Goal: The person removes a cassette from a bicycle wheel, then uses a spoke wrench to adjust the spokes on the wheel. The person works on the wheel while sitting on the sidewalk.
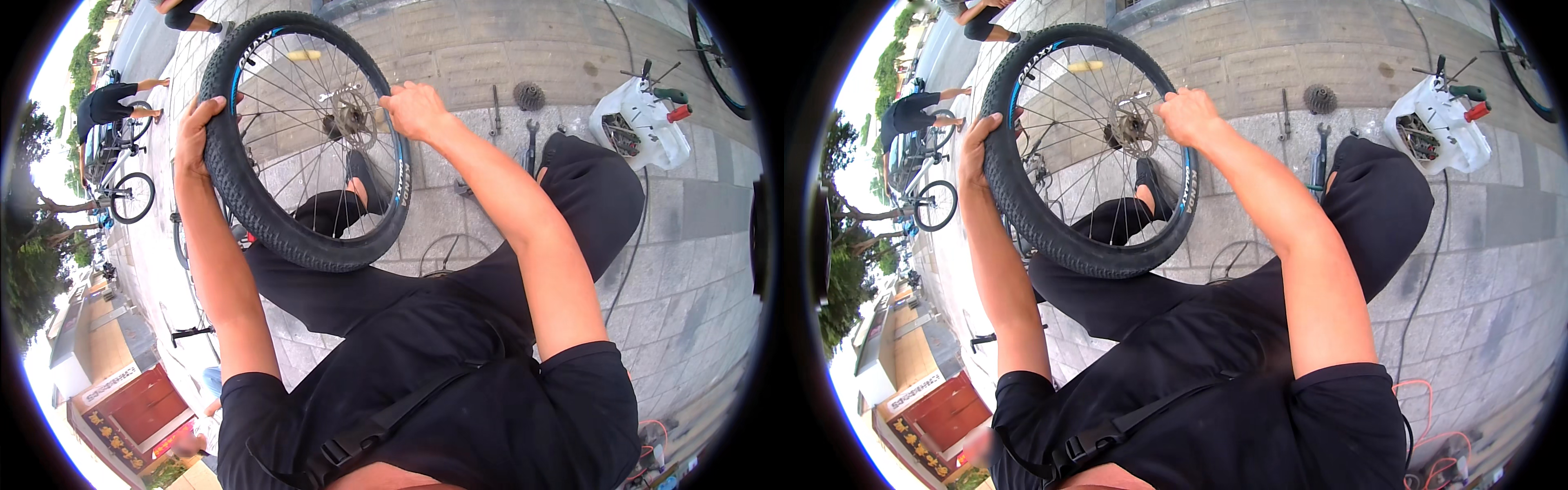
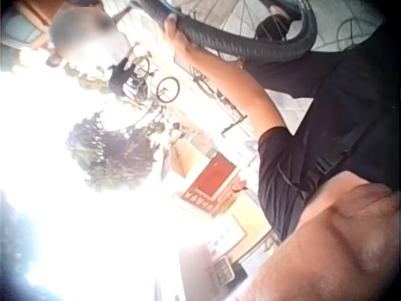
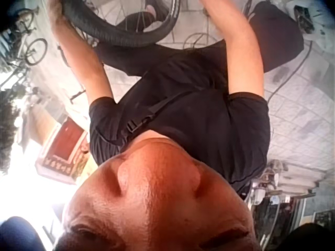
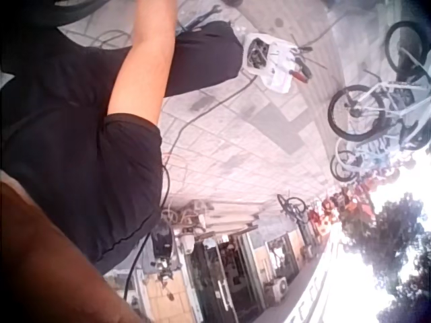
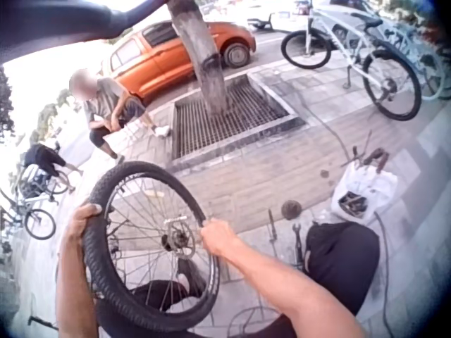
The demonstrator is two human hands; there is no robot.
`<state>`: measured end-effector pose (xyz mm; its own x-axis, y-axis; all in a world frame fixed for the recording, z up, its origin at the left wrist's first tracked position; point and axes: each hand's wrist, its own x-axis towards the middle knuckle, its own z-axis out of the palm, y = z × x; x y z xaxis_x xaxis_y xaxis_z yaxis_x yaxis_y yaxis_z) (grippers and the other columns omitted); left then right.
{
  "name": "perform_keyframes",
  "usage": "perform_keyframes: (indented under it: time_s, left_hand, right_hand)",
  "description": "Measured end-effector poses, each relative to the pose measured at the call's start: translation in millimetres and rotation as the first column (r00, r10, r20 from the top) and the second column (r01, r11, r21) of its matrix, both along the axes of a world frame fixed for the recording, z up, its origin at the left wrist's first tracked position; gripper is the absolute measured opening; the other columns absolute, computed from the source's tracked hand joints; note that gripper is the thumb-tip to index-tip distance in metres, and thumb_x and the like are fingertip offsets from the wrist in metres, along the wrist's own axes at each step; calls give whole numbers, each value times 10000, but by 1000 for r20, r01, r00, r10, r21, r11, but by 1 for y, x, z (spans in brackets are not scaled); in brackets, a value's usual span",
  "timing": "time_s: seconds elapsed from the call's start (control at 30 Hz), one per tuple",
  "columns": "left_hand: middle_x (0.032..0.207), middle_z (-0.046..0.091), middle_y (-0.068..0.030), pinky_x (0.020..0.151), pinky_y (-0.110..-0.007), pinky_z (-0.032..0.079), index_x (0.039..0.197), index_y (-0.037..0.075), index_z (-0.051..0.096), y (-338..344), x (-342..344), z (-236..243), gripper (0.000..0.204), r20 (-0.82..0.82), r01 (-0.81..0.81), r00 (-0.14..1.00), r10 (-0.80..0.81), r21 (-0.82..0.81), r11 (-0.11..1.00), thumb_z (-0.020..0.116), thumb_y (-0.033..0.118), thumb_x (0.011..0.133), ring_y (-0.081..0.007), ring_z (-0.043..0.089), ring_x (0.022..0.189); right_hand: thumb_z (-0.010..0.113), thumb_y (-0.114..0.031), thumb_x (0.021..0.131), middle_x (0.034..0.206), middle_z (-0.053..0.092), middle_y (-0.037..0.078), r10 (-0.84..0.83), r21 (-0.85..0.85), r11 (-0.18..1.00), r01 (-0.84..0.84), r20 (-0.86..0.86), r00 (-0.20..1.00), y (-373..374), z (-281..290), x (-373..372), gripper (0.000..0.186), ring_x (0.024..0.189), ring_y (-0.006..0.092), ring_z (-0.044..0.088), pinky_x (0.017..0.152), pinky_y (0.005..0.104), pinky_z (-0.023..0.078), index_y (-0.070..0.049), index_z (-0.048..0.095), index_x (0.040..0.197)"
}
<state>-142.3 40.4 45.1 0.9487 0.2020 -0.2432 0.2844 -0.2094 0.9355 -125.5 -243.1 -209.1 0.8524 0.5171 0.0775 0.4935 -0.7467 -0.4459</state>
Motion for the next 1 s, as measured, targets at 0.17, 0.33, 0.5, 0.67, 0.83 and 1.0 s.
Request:
perform_keyframes:
  time_s: [0.17, 0.33, 0.5, 0.67, 0.83, 1.0]
  left_hand:
    - [1064, 736, -197, 573, -254, 595, 1276, -56, 564, 5, 2, -4, 397, 7, 26, 1000, -26, -6, 1000, 630, 91, 913, -182, 718, 733]
    - [1072, 736, -190, 552, -250, 584, 1277, -47, 572, 1, -1, -3, 390, 23, 18, 1000, -18, 4, 1000, 624, 92, 916, -160, 707, 719]
    - [1065, 736, -172, 538, -243, 575, 1282, -43, 572, -3, -5, -1, 404, 10, 23, 1000, -23, 32, 999, 630, 92, 905, -138, 689, 702]
    - [1060, 736, -162, 539, -243, 570, 1293, -39, 568, -9, -7, 3, 428, 15, 32, 999, -32, 33, 999, 632, 100, 894, -131, 682, 692]
    - [1060, 734, -162, 552, -249, 574, 1290, -34, 576, -11, -6, 3, 435, 17, 48, 999, -48, 22, 999, 639, 104, 883, -135, 684, 696]
    - [1075, 727, -176, 583, -250, 582, 1302, -46, 571, -11, -11, 4, 475, 14, 16, 1000, -16, 28, 999, 648, 119, 863, -151, 687, 699]
  right_hand:
    - [626, -162, 874, 1081, 706, 59, 116, -93, 990, -103, 141, 983, -2, 2, 7, 226, 1080, 257, 674, 881, 410, 556, -165, 747, 1065]
    - [626, -154, 867, 1045, 723, 57, 267, -200, 951, -236, 145, 953, -4, 11, 15, 204, 1050, 254, 702, 860, 411, 569, -174, 759, 1021]
    - [621, -168, 830, 1133, 747, 85, 225, -179, 951, -252, -158, 962, -5, 25, 28, 235, 1069, 274, 719, 884, 436, 561, -168, 776, 1007]
    - [589, -150, 816, 1149, 749, 113, 197, 36, 979, -198, -385, 902, -10, 5, 46, 362, 1077, 301, 711, 903, 447, 544, -185, 775, 1125]
    - [643, -161, 855, 1057, 770, 58, 299, 239, 950, -201, -517, 802, -10, -40, 74, 414, 923, 236, 719, 786, 410, 558, -178, 744, 1256]
    - [689, -160, 871, 794, 650, 2, 213, 309, 940, 145, -864, 456, -14, -39, 57, 353, 577, 128, 507, 504, 334, 417, -162, 766, 1216]
